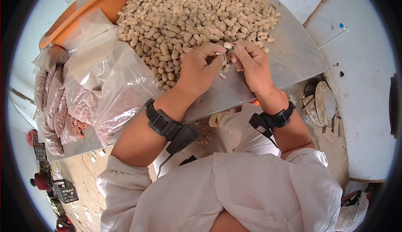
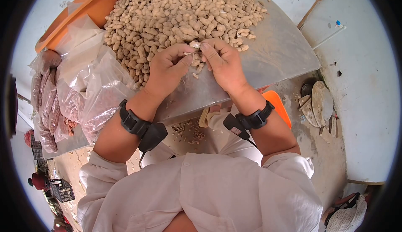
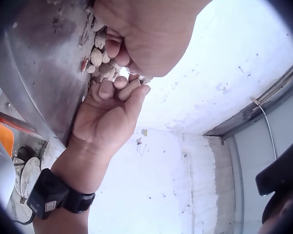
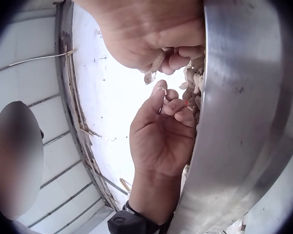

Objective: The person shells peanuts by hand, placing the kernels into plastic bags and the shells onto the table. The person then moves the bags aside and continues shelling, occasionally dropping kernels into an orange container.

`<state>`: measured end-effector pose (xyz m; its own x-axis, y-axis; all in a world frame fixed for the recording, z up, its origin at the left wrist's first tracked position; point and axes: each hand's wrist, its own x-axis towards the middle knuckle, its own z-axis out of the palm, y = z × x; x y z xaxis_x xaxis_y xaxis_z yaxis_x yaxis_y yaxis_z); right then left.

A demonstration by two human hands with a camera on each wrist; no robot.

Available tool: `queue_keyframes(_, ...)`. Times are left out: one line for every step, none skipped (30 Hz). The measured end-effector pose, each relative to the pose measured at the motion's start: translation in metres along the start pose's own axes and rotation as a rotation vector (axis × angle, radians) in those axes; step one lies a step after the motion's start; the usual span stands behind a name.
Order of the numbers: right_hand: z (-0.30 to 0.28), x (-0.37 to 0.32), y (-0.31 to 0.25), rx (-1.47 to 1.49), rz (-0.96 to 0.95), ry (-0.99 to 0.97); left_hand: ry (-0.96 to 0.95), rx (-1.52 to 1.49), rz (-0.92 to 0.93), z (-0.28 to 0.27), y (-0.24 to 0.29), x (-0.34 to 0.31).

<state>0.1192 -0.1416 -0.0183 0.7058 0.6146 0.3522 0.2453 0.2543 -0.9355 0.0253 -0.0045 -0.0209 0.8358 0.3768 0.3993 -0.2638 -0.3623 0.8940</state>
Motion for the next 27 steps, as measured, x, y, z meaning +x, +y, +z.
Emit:
queue_keyframes(0.000, 0.000, 0.000, 0.000, 0.001, -0.001, 0.001, 0.014, 0.013, 0.000, 0.000, -0.001)
queue_keyframes(-0.001, 0.000, 0.000, 0.001, 0.003, -0.002, 0.004, 0.050, 0.050, 0.001, 0.000, -0.001)
queue_keyframes(-0.001, 0.000, 0.000, 0.001, 0.004, -0.003, 0.007, 0.085, 0.088, 0.001, 0.002, -0.001)
queue_keyframes(-0.001, 0.000, 0.001, 0.000, 0.003, -0.002, 0.010, 0.121, 0.125, 0.000, 0.004, -0.002)
queue_keyframes(-0.001, 0.000, 0.001, 0.000, 0.001, -0.002, -0.003, 0.158, 0.139, 0.000, 0.005, -0.002)
queue_keyframes(-0.001, 0.000, 0.001, 0.000, 0.000, -0.002, -0.017, 0.195, 0.153, -0.001, 0.008, -0.003)
queue_keyframes(-0.001, 0.000, 0.001, 0.004, 0.000, -0.003, -0.030, 0.232, 0.167, -0.001, 0.010, -0.003)
queue_keyframes(-0.001, 0.000, 0.002, 0.009, 0.000, -0.003, -0.060, 0.286, 0.183, -0.002, 0.011, -0.003)
queue_keyframes(-0.001, 0.000, 0.002, 0.014, -0.002, -0.003, -0.090, 0.339, 0.199, -0.004, 0.013, -0.003)
queue_keyframes(-0.001, 0.000, 0.001, 0.019, 0.000, -0.005, -0.121, 0.393, 0.216, -0.005, 0.014, -0.003)
queue_keyframes(-0.001, 0.000, 0.001, 0.024, 0.001, -0.007, -0.128, 0.399, 0.230, -0.005, 0.012, -0.002)
queue_keyframes(-0.001, 0.000, 0.001, 0.029, 0.003, -0.009, -0.135, 0.406, 0.243, -0.004, 0.010, -0.002)
queue_keyframes(-0.001, 0.000, 0.001, 0.030, 0.003, -0.009, -0.142, 0.413, 0.256, -0.004, 0.009, -0.002)
queue_keyframes(-0.001, 0.000, 0.001, 0.031, 0.003, -0.009, -0.146, 0.420, 0.264, -0.004, 0.009, -0.002)
queue_keyframes(-0.001, 0.000, 0.002, 0.032, 0.003, -0.009, -0.150, 0.427, 0.272, -0.004, 0.008, -0.002)
queue_keyframes(-0.001, 0.000, 0.002, 0.029, -0.001, -0.014, -0.153, 0.435, 0.280, -0.004, 0.008, -0.002)
queue_keyframes(-0.002, 0.000, 0.002, 0.026, -0.004, -0.018, -0.159, 0.428, 0.288, -0.004, 0.008, -0.002)
queue_keyframes(-0.002, 0.000, 0.003, 0.024, -0.007, -0.022, -0.164, 0.422, 0.295, -0.004, 0.007, -0.002)
queue_keyframes(-0.002, 0.000, 0.002, 0.023, 0.000, -0.022, -0.169, 0.415, 0.303, -0.005, 0.007, -0.002)
queue_keyframes(-0.001, 0.000, 0.002, 0.023, 0.006, -0.021, -0.173, 0.410, 0.300, -0.004, 0.007, -0.003)
queue_keyframes(-0.001, 0.000, 0.001, 0.022, 0.011, -0.019, -0.177, 0.404, 0.297, -0.004, 0.007, -0.003)
queue_keyframes(-0.001, 0.000, 0.001, 0.018, 0.009, -0.017, -0.180, 0.399, 0.294, -0.004, 0.008, -0.004)
queue_keyframes(-0.001, 0.000, 0.001, 0.014, 0.006, -0.015, -0.166, 0.399, 0.286, -0.004, 0.009, -0.004)
queue_keyframes(0.000, 0.000, 0.001, 0.010, 0.004, -0.012, -0.153, 0.398, 0.277, -0.003, 0.010, -0.003)
queue_keyframes(0.000, 0.000, 0.001, 0.020, 0.009, -0.013, -0.139, 0.398, 0.268, -0.003, 0.011, -0.003)
queue_keyframes(0.000, 0.000, 0.000, 0.030, 0.015, -0.013, -0.105, 0.344, 0.237, -0.003, 0.011, -0.003)
queue_keyframes(0.000, 0.000, 0.000, 0.040, 0.020, -0.014, -0.071, 0.290, 0.206, -0.004, 0.011, -0.003)
